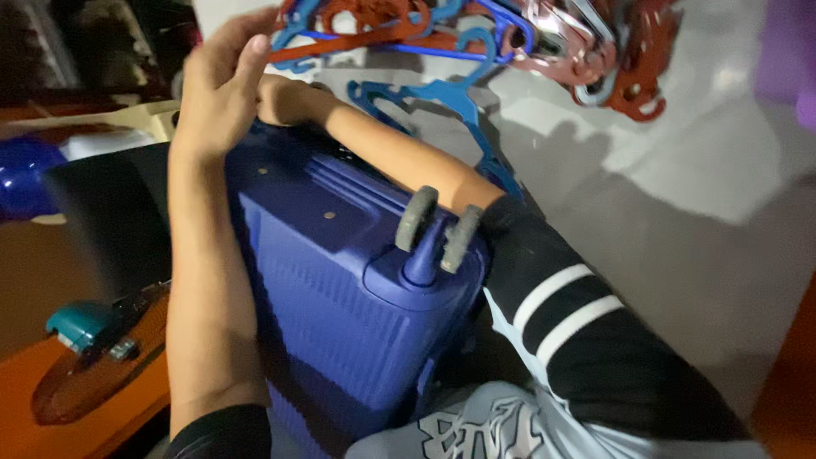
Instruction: The person takes folded clothing from a laundry basket and packs it into a blue suitcase, then closes and zips the suitcase and secures it with hangers.
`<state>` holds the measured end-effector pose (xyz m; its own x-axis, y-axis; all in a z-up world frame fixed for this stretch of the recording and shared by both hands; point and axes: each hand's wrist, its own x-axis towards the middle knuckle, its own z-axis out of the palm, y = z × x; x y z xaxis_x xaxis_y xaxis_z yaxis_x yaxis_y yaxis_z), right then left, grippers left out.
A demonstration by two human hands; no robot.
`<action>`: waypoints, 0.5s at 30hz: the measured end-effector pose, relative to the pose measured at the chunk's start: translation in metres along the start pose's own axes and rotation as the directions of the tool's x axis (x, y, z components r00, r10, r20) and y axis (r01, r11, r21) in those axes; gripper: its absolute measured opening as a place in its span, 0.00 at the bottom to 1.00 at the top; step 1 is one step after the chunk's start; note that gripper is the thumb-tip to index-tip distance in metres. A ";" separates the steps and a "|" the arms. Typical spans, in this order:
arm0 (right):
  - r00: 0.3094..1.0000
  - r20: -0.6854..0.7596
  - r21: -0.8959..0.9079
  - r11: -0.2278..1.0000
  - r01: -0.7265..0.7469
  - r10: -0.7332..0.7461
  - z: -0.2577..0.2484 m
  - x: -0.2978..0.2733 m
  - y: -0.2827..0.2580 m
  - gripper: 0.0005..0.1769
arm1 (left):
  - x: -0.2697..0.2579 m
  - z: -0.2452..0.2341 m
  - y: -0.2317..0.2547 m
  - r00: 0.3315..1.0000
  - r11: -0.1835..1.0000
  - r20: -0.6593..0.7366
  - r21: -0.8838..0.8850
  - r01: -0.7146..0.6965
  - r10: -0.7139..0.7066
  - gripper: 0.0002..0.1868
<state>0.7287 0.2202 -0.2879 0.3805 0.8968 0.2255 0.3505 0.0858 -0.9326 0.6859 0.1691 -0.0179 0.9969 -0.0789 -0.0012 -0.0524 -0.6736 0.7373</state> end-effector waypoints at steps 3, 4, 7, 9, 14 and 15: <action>1.000 -0.020 0.052 0.999 0.010 -0.009 -0.008 0.007 0.000 0.11 | -0.003 -0.009 0.010 0.972 0.970 -0.231 0.244 0.010 0.048 0.14; 1.000 -0.016 0.034 0.999 0.010 -0.010 -0.007 0.008 0.000 0.11 | -0.004 -0.014 0.011 0.968 0.969 -0.244 0.249 0.010 0.053 0.14; 1.000 -0.014 0.005 1.000 0.024 -0.024 -0.014 0.013 0.002 0.11 | -0.008 -0.031 0.002 0.984 0.820 -0.180 0.561 0.114 -0.013 0.14; 1.000 -0.018 -0.014 1.000 0.022 -0.022 -0.022 0.019 0.002 0.11 | -0.015 -0.044 -0.010 0.988 0.714 -0.081 0.684 0.152 -0.133 0.25; 0.997 -0.072 -0.019 1.000 0.012 -0.013 -0.051 0.017 0.001 0.13 | -0.017 -0.058 -0.059 0.838 0.811 -0.108 0.216 0.544 -0.534 0.38; 0.997 -0.075 -0.005 1.000 0.007 -0.008 -0.054 0.007 -0.003 0.13 | -0.020 -0.060 -0.072 0.812 0.813 -0.039 -0.034 0.581 -0.582 0.39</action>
<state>0.7761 0.2028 -0.2686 0.4410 0.8611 0.2530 0.3573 0.0902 -0.9296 0.6734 0.2630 -0.0304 0.8423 0.3569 -0.4039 0.5389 -0.5687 0.6214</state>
